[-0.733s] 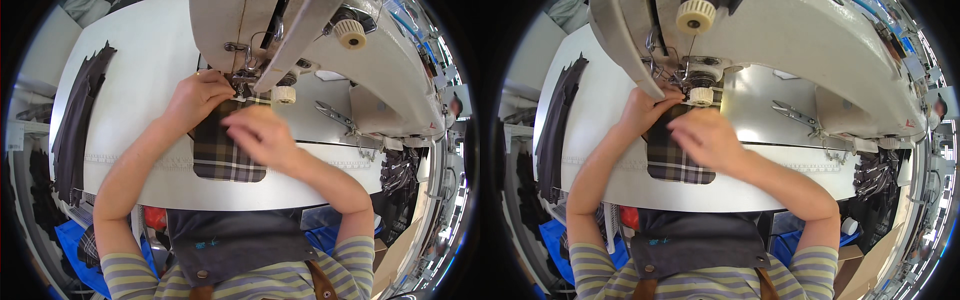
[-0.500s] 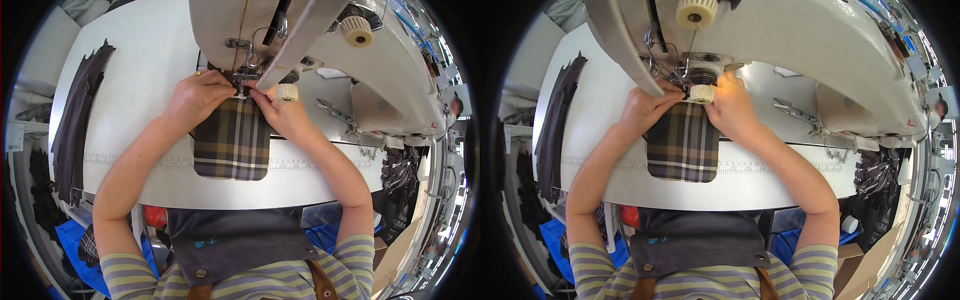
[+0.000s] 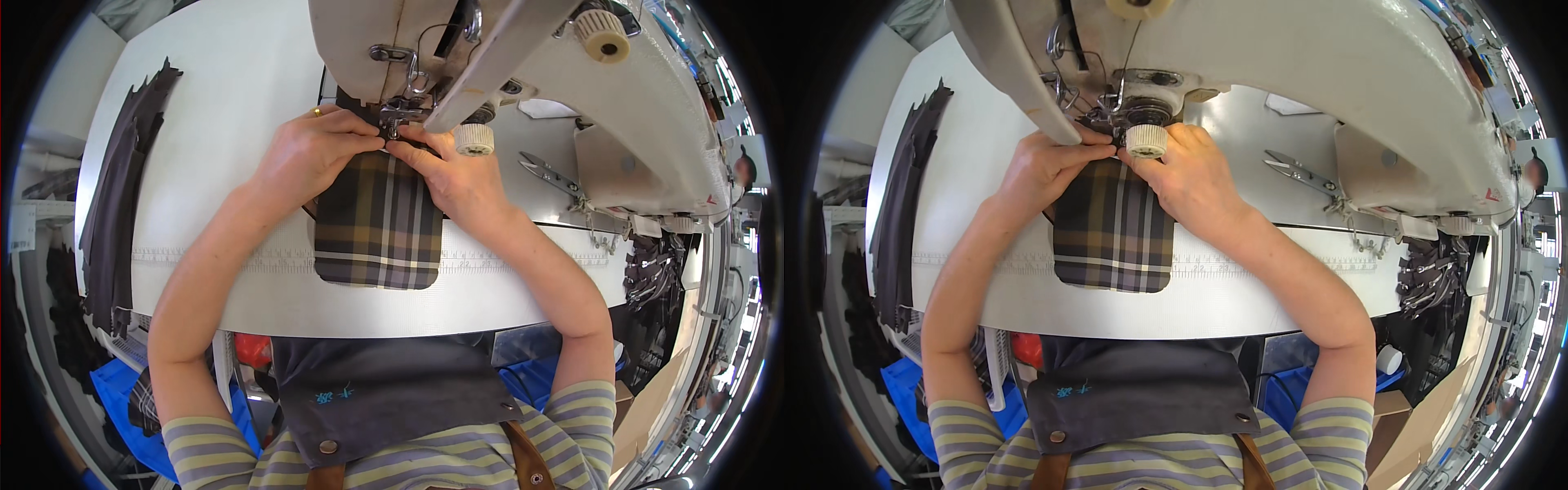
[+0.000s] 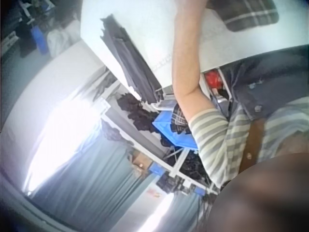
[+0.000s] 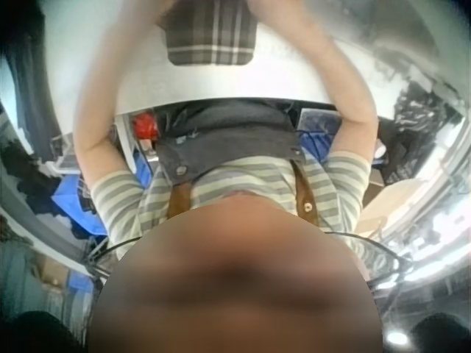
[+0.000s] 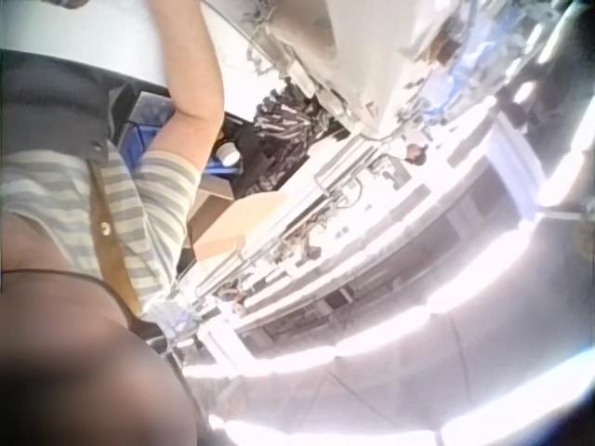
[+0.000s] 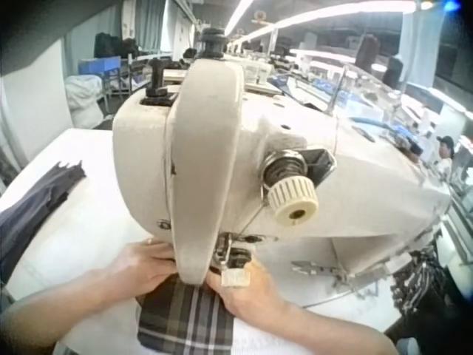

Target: Sewing a zipper onto pieces of plaid fabric using an industrial sewing machine.

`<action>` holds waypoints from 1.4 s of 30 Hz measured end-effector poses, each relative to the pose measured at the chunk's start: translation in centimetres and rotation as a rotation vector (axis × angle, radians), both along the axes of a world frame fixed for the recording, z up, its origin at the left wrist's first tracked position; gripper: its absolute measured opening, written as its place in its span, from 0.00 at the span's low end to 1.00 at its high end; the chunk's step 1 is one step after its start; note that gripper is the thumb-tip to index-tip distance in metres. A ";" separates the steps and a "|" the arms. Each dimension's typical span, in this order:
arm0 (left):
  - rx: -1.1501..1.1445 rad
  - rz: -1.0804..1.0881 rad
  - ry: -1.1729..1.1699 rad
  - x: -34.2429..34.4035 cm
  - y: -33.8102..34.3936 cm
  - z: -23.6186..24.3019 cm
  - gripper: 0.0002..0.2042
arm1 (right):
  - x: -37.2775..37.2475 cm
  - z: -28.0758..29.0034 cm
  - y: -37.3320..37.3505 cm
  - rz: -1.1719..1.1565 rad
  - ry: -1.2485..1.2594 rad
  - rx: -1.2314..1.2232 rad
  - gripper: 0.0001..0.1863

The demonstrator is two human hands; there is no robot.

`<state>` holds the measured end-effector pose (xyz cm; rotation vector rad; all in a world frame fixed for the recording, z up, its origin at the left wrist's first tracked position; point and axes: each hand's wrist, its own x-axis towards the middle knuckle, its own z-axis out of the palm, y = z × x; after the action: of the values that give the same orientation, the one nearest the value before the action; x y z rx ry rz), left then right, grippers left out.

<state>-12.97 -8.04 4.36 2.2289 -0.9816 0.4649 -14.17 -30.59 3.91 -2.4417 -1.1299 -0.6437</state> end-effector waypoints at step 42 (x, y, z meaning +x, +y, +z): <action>-0.044 0.064 -0.017 0.7 0.3 -0.8 0.12 | -7.1 9.3 -13.0 -0.462 -0.398 -0.168 0.21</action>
<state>-12.25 -7.69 3.60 2.2253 -0.9031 0.5299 -21.29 -43.63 13.25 -2.8281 -0.7648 -1.2650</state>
